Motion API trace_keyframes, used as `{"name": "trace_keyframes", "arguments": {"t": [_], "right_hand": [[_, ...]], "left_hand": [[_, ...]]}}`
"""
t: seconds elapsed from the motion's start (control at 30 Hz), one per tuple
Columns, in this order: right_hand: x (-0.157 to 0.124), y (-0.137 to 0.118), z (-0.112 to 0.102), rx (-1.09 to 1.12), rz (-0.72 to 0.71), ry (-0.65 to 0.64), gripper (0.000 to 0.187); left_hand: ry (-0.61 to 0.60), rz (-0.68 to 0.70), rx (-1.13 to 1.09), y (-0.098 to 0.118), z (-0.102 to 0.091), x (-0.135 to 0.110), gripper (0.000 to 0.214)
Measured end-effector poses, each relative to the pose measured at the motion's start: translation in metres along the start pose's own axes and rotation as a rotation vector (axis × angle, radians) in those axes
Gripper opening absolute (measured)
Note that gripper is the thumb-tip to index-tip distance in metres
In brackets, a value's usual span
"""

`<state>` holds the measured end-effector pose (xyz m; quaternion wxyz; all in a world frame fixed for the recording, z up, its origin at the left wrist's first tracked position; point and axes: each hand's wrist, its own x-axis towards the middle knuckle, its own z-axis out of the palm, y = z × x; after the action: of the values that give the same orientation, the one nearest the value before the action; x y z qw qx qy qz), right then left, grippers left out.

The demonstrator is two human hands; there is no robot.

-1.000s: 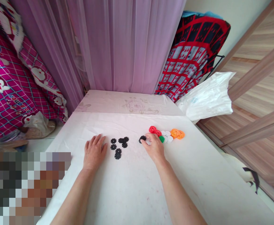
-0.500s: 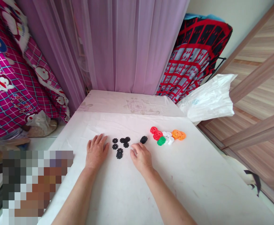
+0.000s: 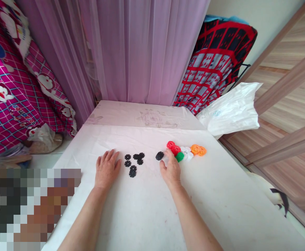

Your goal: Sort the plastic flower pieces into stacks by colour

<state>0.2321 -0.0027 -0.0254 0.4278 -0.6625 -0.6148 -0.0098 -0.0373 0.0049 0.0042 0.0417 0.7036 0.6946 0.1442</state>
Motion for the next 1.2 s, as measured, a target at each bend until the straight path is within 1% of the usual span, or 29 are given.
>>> {"name": "trace_keyframes", "arguments": {"t": [0.17, 0.27, 0.33, 0.4, 0.47, 0.53, 0.6, 0.67, 0.73, 0.8, 0.9, 1.0, 1.1, 1.2], "right_hand": [[-0.002, -0.001, 0.000, 0.021, -0.002, -0.017, 0.052], [-0.001, -0.003, -0.003, -0.006, -0.006, -0.006, 0.051], [-0.001, -0.008, -0.007, -0.034, -0.026, 0.015, 0.049], [-0.001, -0.018, -0.010, -0.044, -0.077, 0.013, 0.043], [-0.002, -0.033, -0.010, -0.031, -0.143, -0.064, 0.033], [-0.003, -0.049, -0.006, -0.032, -0.185, -0.208, 0.025], [-0.005, -0.064, 0.002, -0.076, -0.180, -0.333, 0.019], [-0.005, -0.075, 0.009, -0.150, -0.139, -0.387, 0.018], [-0.004, -0.082, 0.014, -0.211, -0.088, -0.406, 0.022], [-0.001, -0.086, 0.017, -0.245, -0.038, -0.432, 0.021], [0.002, -0.089, 0.017, -0.273, 0.015, -0.470, 0.018], [-0.002, -0.087, 0.015, -0.259, 0.000, -0.463, 0.018], [-0.014, -0.078, 0.010, -0.189, -0.059, -0.403, 0.016], [-0.023, -0.062, 0.000, -0.109, -0.091, -0.325, 0.014]], "left_hand": [[0.010, 0.004, -0.002, -0.001, 0.001, 0.000, 0.047], [0.011, 0.004, -0.005, -0.001, 0.000, 0.000, 0.047], [0.019, 0.004, -0.010, -0.001, 0.000, 0.000, 0.046], [0.026, 0.004, -0.015, 0.000, 0.000, 0.000, 0.046], [0.029, 0.005, -0.019, 0.000, 0.000, 0.000, 0.045], [0.037, 0.009, -0.025, 0.000, 0.000, -0.001, 0.045], [0.044, 0.010, -0.031, 0.000, 0.000, -0.001, 0.044], [0.042, 0.007, -0.031, 0.001, 0.000, -0.001, 0.044], [0.034, 0.003, -0.026, 0.001, 0.000, -0.001, 0.045], [0.031, 0.003, -0.022, 0.002, 0.000, -0.001, 0.045], [0.036, 0.008, -0.021, 0.001, 0.000, -0.001, 0.045], [0.035, 0.011, -0.018, 0.001, 0.000, -0.001, 0.046], [0.031, 0.011, -0.016, 0.000, 0.001, -0.001, 0.046], [0.029, 0.012, -0.018, 0.000, 0.000, -0.001, 0.046]]}}
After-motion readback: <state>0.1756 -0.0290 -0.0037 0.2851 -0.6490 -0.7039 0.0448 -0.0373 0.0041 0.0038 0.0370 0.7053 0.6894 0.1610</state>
